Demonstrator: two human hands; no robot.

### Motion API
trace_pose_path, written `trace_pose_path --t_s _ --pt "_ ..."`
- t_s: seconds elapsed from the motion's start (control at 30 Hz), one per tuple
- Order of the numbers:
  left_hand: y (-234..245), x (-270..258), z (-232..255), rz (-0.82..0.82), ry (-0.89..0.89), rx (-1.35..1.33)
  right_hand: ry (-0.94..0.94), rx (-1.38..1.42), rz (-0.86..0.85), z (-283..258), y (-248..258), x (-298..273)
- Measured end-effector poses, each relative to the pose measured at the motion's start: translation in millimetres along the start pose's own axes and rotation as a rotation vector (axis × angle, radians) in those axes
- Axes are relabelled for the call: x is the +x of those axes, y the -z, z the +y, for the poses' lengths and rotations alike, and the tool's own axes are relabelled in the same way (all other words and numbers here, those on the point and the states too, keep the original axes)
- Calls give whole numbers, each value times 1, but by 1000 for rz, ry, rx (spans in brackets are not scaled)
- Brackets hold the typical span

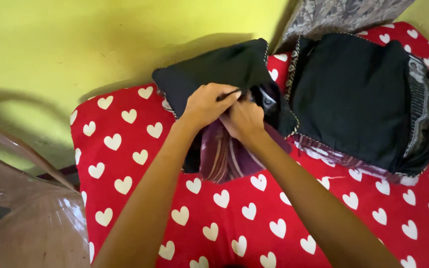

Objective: The person smooths a red heart-patterned sheet on a bed, then gathers and folds several pieces of fabric including a striped pillowcase and black cloths on the bed.

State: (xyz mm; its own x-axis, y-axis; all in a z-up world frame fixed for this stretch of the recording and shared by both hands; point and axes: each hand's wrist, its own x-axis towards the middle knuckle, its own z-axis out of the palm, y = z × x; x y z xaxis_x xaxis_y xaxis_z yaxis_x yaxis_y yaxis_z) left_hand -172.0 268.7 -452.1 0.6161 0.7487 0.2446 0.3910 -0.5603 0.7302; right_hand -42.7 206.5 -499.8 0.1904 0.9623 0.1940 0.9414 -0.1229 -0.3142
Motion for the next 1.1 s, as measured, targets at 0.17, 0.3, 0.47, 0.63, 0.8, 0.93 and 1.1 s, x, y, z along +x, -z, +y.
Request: trace_pose_path --t_s 0.17,0.3,0.47,0.63,0.8,0.93,1.1 --pt "20 -2 4 -120 11 -48 -4 -174 -6 4 -14 50" --pt "30 2 5 -36 -78 -155 76 -270 -18 13 -17 67" --pt "26 3 -7 -23 43 -305 26 -275 -186 32 -31 80" --pt "14 -24 -29 -28 197 40 -4 -314 -171 39 -12 65" --pt "-19 -70 -36 389 -160 514 -26 -5 -66 50 2 64" --pt "-42 -80 -43 3 -589 622 216 -71 132 72 -12 45" --pt "-50 -82 -66 -317 -178 863 395 -168 180 120 -8 2"
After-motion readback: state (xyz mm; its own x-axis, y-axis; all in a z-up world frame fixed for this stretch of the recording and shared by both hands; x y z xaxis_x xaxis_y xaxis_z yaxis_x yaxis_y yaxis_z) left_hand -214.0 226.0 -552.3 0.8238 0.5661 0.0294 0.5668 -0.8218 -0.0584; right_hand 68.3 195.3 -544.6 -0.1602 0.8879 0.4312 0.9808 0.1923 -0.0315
